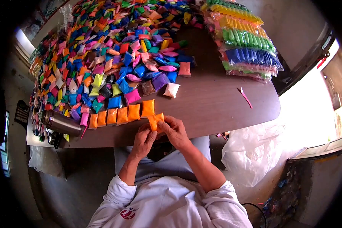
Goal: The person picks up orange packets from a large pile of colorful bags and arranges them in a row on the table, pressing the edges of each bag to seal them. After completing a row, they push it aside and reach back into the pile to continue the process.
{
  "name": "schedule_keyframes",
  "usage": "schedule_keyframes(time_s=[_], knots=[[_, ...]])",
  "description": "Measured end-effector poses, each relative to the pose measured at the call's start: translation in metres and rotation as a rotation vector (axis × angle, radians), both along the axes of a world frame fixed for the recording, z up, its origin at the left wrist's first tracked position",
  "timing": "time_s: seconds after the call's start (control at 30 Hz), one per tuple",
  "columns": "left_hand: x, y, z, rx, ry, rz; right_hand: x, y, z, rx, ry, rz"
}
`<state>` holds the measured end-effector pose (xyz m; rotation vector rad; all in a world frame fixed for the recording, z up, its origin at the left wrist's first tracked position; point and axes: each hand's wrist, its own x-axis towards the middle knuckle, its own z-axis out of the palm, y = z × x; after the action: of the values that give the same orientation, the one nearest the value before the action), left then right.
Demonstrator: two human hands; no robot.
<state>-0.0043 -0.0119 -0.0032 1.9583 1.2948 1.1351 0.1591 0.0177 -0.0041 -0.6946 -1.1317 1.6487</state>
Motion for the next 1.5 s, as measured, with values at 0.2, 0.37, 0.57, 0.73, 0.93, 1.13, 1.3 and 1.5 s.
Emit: schedule_keyframes(time_s=[0.2, 0.37, 0.57, 0.73, 0.93, 1.13, 1.3, 1.5], knots=[[0.0, 0.002, -0.004, 0.02, -0.016, -0.031, -0.001, 0.002, 0.007, 0.015, -0.122, 0.095], [0.001, 0.0, -0.002, 0.01, 0.038, -0.039, -0.003, -0.002, 0.011, -0.054, -0.04, 0.04], [-0.002, 0.001, -0.009, -0.013, 0.002, 0.02, -0.002, 0.004, 0.008, -0.081, 0.005, 0.037], [0.0, -0.001, 0.001, -0.01, 0.045, -0.051, 0.0, 0.002, 0.003, 0.035, -0.085, 0.026], [0.001, -0.001, -0.005, 0.029, 0.053, -0.004, -0.003, -0.001, 0.003, 0.063, -0.077, -0.024], [-0.001, -0.002, -0.007, -0.057, 0.034, 0.003, -0.002, -0.001, 0.007, 0.033, -0.153, -0.014], [0.0, -0.002, -0.011, 0.001, 0.073, 0.04, 0.004, 0.001, 0.003, 0.051, -0.149, 0.033], [-0.004, -0.002, -0.005, -0.154, -0.006, 0.033, 0.002, 0.003, -0.001, -0.143, 0.042, 0.031]])
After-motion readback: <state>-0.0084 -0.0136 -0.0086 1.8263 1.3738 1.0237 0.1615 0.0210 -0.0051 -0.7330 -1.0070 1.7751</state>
